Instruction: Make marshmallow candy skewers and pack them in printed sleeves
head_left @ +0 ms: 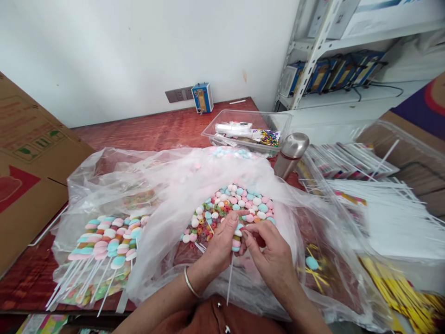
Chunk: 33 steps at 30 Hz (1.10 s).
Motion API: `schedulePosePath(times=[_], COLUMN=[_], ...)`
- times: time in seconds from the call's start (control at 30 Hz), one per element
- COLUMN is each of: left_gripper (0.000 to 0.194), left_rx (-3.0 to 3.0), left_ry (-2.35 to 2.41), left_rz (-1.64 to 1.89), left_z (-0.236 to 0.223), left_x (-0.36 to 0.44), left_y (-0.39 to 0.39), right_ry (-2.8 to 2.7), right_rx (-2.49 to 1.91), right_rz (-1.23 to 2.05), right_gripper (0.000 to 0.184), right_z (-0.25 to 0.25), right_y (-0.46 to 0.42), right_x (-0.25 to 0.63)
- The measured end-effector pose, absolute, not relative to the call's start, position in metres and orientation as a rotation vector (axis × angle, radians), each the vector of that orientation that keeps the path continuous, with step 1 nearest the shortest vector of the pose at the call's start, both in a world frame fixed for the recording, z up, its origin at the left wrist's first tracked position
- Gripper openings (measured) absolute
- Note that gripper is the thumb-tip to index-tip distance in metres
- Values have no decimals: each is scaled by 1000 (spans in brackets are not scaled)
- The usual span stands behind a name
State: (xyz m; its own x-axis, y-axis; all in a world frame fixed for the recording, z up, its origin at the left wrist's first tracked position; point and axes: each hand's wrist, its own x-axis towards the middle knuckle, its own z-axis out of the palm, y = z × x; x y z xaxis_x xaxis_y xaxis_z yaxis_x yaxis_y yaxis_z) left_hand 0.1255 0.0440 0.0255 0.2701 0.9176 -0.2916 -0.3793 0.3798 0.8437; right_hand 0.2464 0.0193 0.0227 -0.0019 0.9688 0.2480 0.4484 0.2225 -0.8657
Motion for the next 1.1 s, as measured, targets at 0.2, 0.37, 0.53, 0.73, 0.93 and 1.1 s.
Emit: schedulePosePath(times=[0.2,0.37,0.53,0.73,0.93,1.1], left_gripper=[36,33,31,35,44,40], left_rx=[577,337,334,262,130,173], left_ry=[880,924,917,866,711,699], left_rz=[1013,1168,1311,1181,1111,1165], left_z=[20,18,20,14,16,17], left_x=[120,122,142,162,149,143], left_y=[51,63,59,42,42,47], right_ry=[-1227,-1390,-1554,-1523,-1458,-1511], right_rx=[-1519,-1585,-1538,-1581,-1610,-1617], right_rz=[958,1162,1193,1061,1102,1063], right_gripper=[23,38,31,33,29,29], right_z=[22,14,-9,-16,-8,-3], right_y=[19,-7,-37,-36,-35,-32], right_x=[259,251,238,251,242,241])
